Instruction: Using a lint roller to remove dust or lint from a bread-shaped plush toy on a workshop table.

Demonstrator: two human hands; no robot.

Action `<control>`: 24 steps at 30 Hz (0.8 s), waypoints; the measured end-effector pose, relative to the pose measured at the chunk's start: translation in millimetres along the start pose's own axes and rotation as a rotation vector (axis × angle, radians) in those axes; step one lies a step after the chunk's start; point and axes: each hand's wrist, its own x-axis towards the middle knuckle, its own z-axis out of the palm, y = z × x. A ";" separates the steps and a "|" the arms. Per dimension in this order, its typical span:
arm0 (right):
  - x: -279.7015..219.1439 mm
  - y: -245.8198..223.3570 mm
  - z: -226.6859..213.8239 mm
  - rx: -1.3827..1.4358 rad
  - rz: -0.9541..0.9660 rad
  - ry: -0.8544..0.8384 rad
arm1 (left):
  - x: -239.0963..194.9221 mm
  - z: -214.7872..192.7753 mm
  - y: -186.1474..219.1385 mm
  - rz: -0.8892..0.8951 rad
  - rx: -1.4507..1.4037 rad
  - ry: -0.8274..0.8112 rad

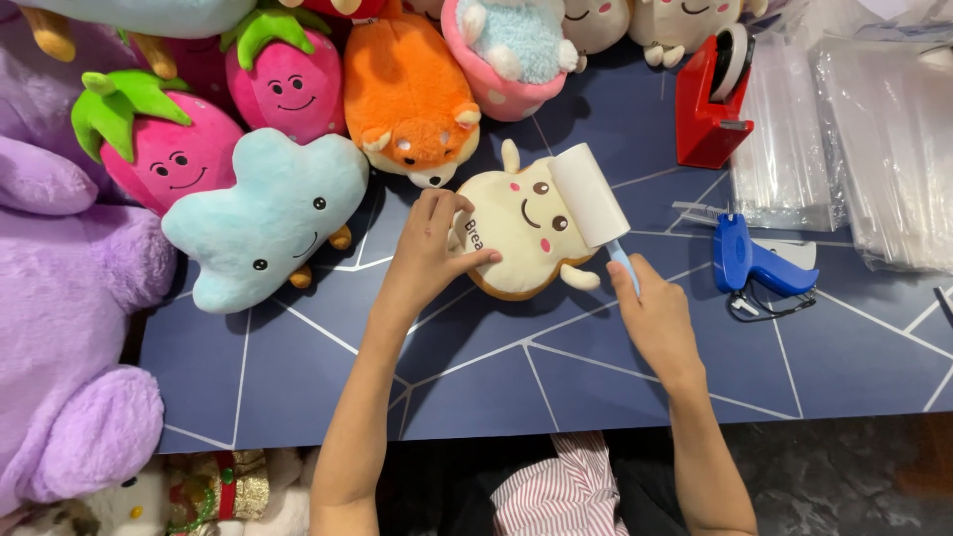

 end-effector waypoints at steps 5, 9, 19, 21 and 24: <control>-15.5 -10.9 16.6 -0.067 -0.108 -0.089 | 1.3 1.9 -5.2 -0.003 0.005 -0.001; -11.0 -1.0 23.3 -0.086 -0.112 -0.059 | 1.6 1.6 -5.0 -0.015 -0.001 -0.011; -9.8 7.3 28.7 0.011 -0.073 0.025 | 1.1 -1.5 -1.6 -0.020 0.015 -0.035; -9.4 17.1 44.2 0.006 -0.158 -0.085 | 1.2 -2.1 -2.9 -0.011 0.028 -0.050; -13.9 20.4 47.9 0.008 -0.146 -0.092 | 2.0 -4.0 -1.1 -0.015 0.024 -0.061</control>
